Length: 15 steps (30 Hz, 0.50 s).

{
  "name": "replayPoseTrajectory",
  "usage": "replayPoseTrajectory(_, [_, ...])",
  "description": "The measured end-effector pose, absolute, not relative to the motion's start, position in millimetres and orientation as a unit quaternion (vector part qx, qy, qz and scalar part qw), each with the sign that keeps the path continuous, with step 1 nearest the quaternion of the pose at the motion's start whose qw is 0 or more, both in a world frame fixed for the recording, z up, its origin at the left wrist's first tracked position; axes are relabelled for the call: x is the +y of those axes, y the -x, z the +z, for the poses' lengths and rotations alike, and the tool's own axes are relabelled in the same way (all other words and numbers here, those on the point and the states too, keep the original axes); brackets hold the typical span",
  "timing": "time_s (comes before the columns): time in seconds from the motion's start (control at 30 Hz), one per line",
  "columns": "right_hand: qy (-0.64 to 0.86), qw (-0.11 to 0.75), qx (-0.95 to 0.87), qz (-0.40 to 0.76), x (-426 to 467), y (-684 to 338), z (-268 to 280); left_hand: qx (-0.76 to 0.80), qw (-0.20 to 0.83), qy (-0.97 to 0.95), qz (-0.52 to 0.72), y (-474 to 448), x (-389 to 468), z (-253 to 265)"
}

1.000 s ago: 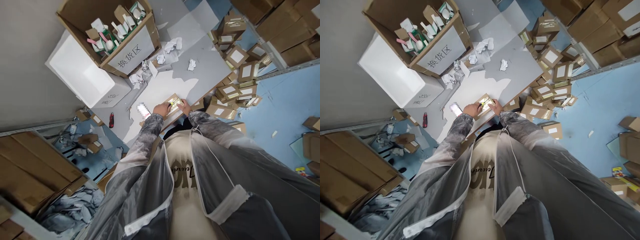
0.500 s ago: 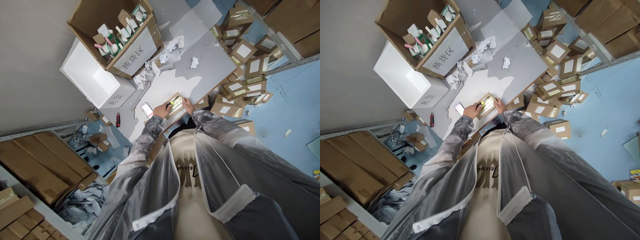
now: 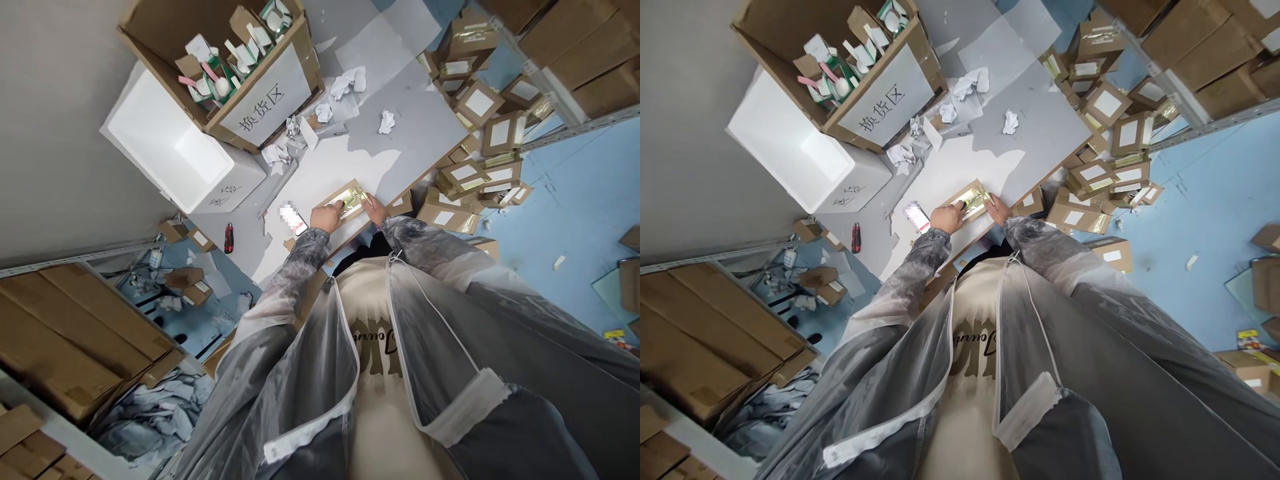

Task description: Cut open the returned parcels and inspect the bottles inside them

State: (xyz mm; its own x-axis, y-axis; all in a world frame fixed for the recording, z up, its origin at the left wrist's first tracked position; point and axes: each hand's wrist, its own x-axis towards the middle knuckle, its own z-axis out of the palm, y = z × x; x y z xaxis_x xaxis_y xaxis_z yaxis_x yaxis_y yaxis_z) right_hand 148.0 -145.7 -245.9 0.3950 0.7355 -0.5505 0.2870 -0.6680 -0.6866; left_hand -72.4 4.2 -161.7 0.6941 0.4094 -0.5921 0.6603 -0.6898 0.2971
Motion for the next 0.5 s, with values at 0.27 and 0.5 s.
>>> replayPoseTrajectory(0.27, [0.849, 0.197, -0.293, 0.392, -137.7, -130.1, -245.1, 0.339, 0.223, -0.863, -0.302, 153.8, -4.2, -163.6])
replayPoseTrajectory(0.5, [0.889, 0.12, -0.335, 0.289, -133.7, -116.7, -228.0, 0.451, 0.296, -0.8, -0.261, 214.3, -53.7, -161.7])
